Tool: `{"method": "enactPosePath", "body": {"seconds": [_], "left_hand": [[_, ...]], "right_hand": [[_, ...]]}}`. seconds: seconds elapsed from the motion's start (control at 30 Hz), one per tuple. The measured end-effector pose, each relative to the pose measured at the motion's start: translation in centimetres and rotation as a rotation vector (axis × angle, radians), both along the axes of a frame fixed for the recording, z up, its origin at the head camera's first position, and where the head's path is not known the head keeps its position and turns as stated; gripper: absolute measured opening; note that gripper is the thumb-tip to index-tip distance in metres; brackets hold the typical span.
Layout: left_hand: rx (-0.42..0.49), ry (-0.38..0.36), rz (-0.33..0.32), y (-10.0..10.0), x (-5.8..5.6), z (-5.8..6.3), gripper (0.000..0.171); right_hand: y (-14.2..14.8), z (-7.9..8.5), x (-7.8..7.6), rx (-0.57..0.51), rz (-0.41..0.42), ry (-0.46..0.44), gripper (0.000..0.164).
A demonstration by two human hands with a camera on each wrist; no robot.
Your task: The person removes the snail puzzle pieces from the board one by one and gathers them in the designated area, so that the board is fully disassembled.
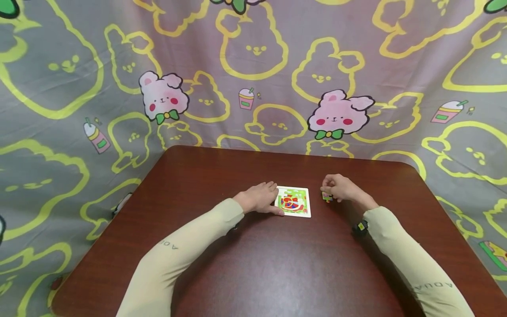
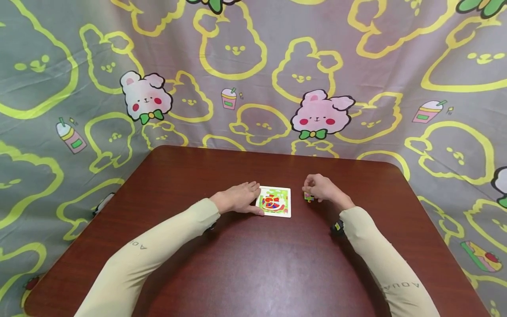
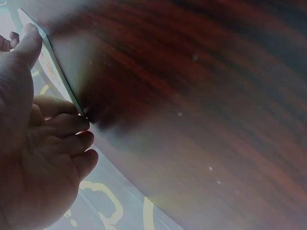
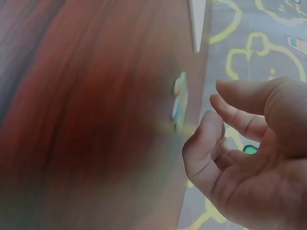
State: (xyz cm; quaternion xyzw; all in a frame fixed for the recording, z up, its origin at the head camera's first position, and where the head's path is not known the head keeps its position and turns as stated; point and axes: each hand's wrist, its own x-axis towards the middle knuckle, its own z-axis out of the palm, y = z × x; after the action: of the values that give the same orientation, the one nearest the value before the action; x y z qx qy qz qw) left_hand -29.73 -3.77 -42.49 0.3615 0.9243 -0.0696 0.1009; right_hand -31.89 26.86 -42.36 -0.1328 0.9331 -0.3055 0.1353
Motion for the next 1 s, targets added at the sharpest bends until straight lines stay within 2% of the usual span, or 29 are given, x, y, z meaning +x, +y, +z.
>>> {"method": "enactPosePath", "body": {"seconds": [0.33,1.0], "left_hand": [[0.001,-0.005,0.0,0.0,-0.1,0.0,0.094],[0.001,0.019,-0.002,-0.1,0.0,-0.2,0.094]], "right_hand": [[-1.6,0.4,-0.3,-0.063,-0.007,0.002,0.022],[-5.2,0.1,0.5,-0.047,0.062,0.013,0.022]]}}
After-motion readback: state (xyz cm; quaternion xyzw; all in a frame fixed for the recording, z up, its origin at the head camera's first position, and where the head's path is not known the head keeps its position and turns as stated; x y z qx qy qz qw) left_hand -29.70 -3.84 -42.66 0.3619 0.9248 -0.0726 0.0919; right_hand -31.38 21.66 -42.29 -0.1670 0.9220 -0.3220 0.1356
